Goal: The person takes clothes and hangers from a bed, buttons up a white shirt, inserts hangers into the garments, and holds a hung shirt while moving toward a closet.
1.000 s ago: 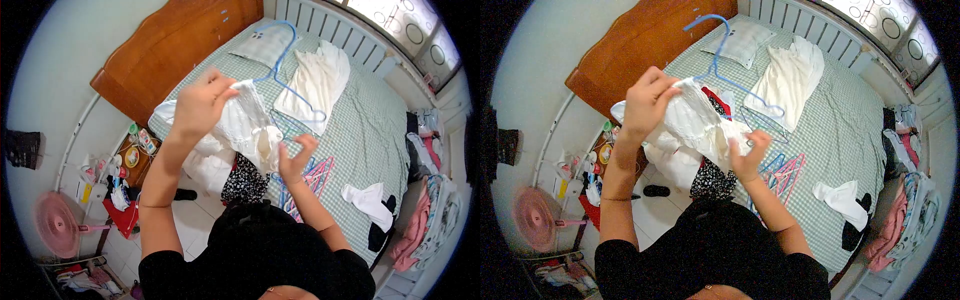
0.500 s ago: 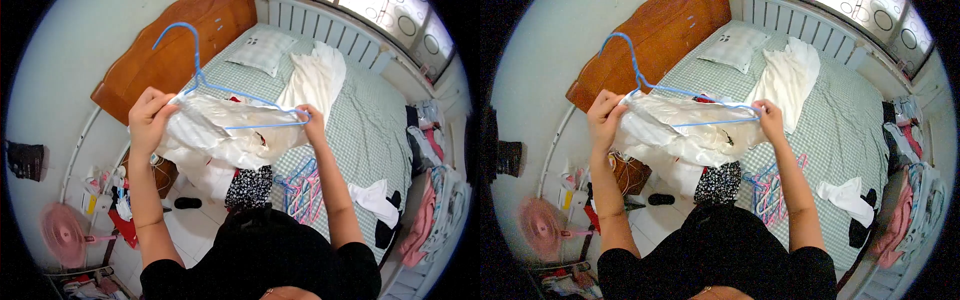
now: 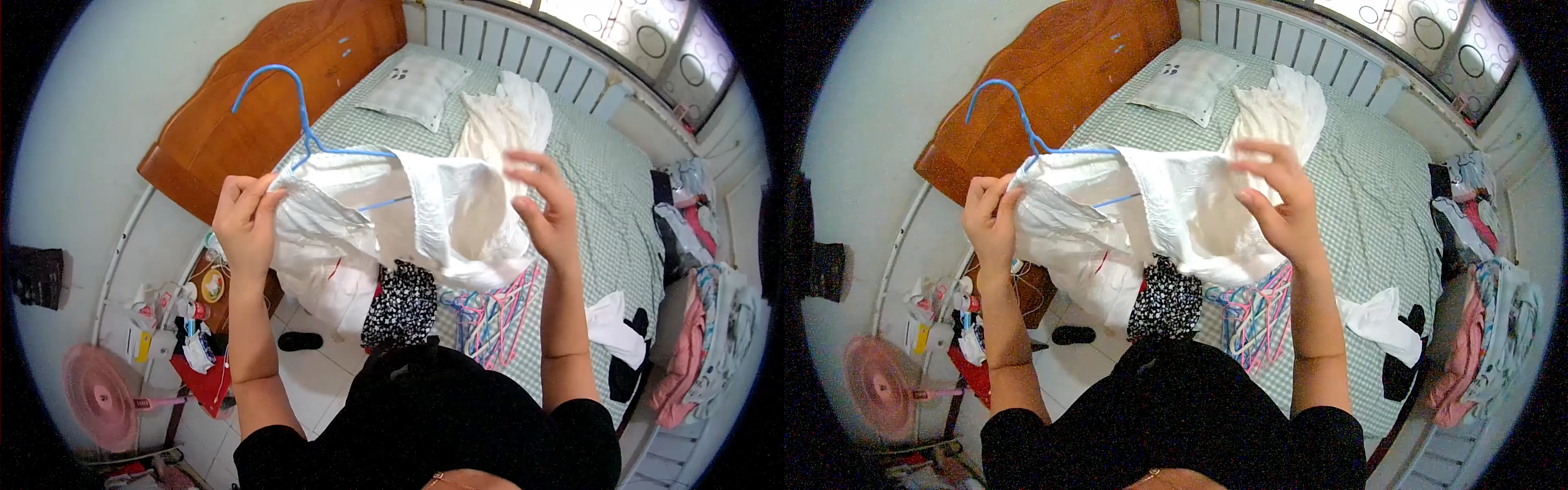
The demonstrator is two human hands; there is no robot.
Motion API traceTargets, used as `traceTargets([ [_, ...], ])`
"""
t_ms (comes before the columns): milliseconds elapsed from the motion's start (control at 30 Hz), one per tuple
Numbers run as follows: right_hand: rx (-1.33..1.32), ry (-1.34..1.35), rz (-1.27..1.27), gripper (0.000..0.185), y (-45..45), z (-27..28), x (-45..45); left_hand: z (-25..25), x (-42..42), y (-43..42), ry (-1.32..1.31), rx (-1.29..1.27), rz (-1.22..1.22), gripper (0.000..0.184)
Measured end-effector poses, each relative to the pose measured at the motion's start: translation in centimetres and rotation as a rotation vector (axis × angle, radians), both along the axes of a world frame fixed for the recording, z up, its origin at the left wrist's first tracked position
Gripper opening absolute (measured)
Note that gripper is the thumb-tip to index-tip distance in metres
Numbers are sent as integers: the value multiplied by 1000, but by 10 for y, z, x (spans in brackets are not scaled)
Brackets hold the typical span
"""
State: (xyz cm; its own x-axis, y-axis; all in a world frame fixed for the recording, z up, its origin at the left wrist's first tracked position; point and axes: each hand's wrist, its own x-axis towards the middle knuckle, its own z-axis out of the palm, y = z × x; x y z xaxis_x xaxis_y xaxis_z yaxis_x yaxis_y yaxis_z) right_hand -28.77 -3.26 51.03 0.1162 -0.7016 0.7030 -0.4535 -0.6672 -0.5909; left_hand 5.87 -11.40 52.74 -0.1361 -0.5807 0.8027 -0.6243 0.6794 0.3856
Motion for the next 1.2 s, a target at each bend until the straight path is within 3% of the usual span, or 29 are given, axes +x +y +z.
traceTargets([
  [33,-151,108,-291,34,-3,1,2,0,-1,3,13,16,-35,19],
  [67,-135,232,-313,49,-6,-3,-3,-1,-4,8,16,15,-40,19],
  [100,-161,240,-332,51,-9,-7,3,-2,-5,14,-25,-29,-53,21],
  [233,129,345,-116,32,11,-38,-9,-21,0,48,-28,-14,-87,28],
  [300,229,375,-13,24,28,-47,-9,-34,11,68,-157,47,1,29],
  [367,244,380,15,24,48,-41,-6,-54,24,81,3,141,-162,27],
  [467,185,373,76,21,61,-28,-3,-68,40,101,155,319,-157,26],
  [567,152,321,71,21,51,-16,13,-66,50,98,315,460,-135,22],
  [633,184,286,85,21,29,-21,22,-66,49,70,176,375,-82,17],
  [700,244,332,-115,16,1,-39,32,-88,50,33,129,376,-15,18],
  [800,411,185,-226,13,-60,-90,51,-136,50,-34,166,524,64,16],
  [900,497,102,-397,14,-134,-167,63,-219,43,-121,174,517,93,19],
  [967,467,-5,-490,14,-184,-230,72,-278,39,-178,142,525,85,22],
  [1000,348,90,-542,14,-206,-264,70,-305,36,-200,140,564,70,24],
  [1033,231,189,-587,16,-218,-296,68,-324,33,-213,149,592,62,24],
  [1100,314,194,-686,17,-223,-343,76,-361,25,-232,53,346,266,29],
  [1167,465,177,-676,16,-211,-389,87,-402,29,-224,66,452,237,28],
  [1200,599,162,-620,15,-197,-405,95,-423,32,-210,110,653,221,25],
])
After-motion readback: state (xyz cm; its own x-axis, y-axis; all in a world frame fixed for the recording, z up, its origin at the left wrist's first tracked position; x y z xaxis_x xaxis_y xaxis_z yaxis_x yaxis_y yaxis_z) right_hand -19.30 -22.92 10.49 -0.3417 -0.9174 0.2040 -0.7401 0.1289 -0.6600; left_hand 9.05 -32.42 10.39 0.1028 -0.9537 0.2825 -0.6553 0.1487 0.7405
